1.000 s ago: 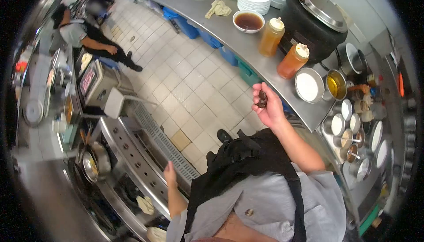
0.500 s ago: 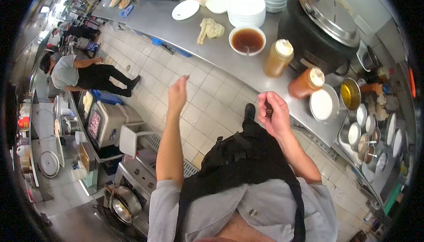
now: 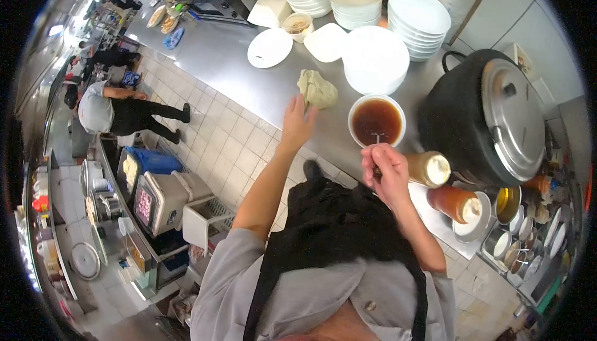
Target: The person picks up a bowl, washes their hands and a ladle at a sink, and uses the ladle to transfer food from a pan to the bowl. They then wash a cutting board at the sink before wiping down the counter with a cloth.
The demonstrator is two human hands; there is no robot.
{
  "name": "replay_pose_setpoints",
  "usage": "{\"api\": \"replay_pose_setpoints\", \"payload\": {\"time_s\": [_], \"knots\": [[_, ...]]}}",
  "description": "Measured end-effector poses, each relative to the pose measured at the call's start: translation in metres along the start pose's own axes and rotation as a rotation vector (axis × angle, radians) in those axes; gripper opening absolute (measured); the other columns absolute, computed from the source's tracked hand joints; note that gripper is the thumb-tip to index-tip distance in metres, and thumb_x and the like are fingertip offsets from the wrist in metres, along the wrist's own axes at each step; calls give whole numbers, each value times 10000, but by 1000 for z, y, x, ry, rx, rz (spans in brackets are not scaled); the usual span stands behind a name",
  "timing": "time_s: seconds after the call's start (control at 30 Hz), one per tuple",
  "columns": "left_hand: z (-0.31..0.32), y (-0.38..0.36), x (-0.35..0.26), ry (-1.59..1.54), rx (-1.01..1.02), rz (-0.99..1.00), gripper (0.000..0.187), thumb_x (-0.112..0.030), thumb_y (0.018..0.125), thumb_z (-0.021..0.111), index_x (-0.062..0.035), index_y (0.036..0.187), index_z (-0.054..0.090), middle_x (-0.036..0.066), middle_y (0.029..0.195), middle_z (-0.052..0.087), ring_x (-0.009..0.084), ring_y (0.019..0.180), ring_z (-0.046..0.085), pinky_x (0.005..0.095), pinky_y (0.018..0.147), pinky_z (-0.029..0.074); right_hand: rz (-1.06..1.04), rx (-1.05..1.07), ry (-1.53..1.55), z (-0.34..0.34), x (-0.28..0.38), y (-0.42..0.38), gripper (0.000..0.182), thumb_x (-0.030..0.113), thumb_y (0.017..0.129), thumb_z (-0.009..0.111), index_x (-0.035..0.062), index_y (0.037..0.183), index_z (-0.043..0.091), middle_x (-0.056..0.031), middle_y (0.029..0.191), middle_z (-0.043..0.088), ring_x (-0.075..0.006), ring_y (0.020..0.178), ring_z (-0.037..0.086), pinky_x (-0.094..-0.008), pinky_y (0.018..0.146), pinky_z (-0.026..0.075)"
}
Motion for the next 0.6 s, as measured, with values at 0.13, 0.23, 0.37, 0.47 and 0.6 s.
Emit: {"api": "replay_pose_setpoints", "payload": {"time_s": [0.13, 0.23, 0.37, 0.47, 0.6], "knots": [[27, 50, 24, 142, -20, 105, 754, -408, 875, 663, 20, 1436, 397, 355, 1437, 371, 476, 1337, 387, 536, 1117, 313, -65, -195, -23, 12, -21, 43, 223, 202, 1021, 546, -2, 1004, 635, -67, 798, 599, -110, 592, 527, -248, 467, 410], [37, 94, 33, 128, 77, 173, 719, -398, 904, 628, -7, 1458, 389, 314, 1495, 323, 427, 1396, 323, 530, 1165, 229, -113, -317, -68, 43, -39, 87, 233, 223, 1022, 547, 8, 990, 631, -58, 799, 598, -104, 577, 515, -251, 459, 402], [43, 130, 60, 149, 227, 396, 613, -329, 910, 605, -55, 1435, 442, 231, 1504, 368, 383, 1399, 342, 497, 1174, 237, -137, -437, -90, 106, -70, 145, 247, 224, 1023, 545, -3, 987, 634, -56, 800, 600, -106, 569, 509, -244, 466, 405], [20, 118, 83, 95, 333, 637, 514, -251, 883, 585, -101, 1370, 518, 150, 1481, 419, 332, 1393, 362, 477, 1161, 274, -40, -428, -344, 133, -90, 168, 258, 216, 1021, 547, -19, 988, 648, -60, 803, 610, -107, 571, 524, -241, 474, 416], [-60, 110, 190, 180, 298, 447, 477, -182, 880, 564, -79, 1344, 530, 148, 1432, 472, 366, 1353, 403, 499, 1130, 305, -85, -511, -434, 143, -90, 177, 271, 220, 1023, 547, -27, 989, 654, -62, 813, 621, -101, 566, 524, -233, 482, 421]]}}
Point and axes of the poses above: each hand's wrist, its own y-axis towards the middle knuckle, its own z-axis out of the palm, x = y × z, the point moved 4 cm from there along y, towards the middle knuckle
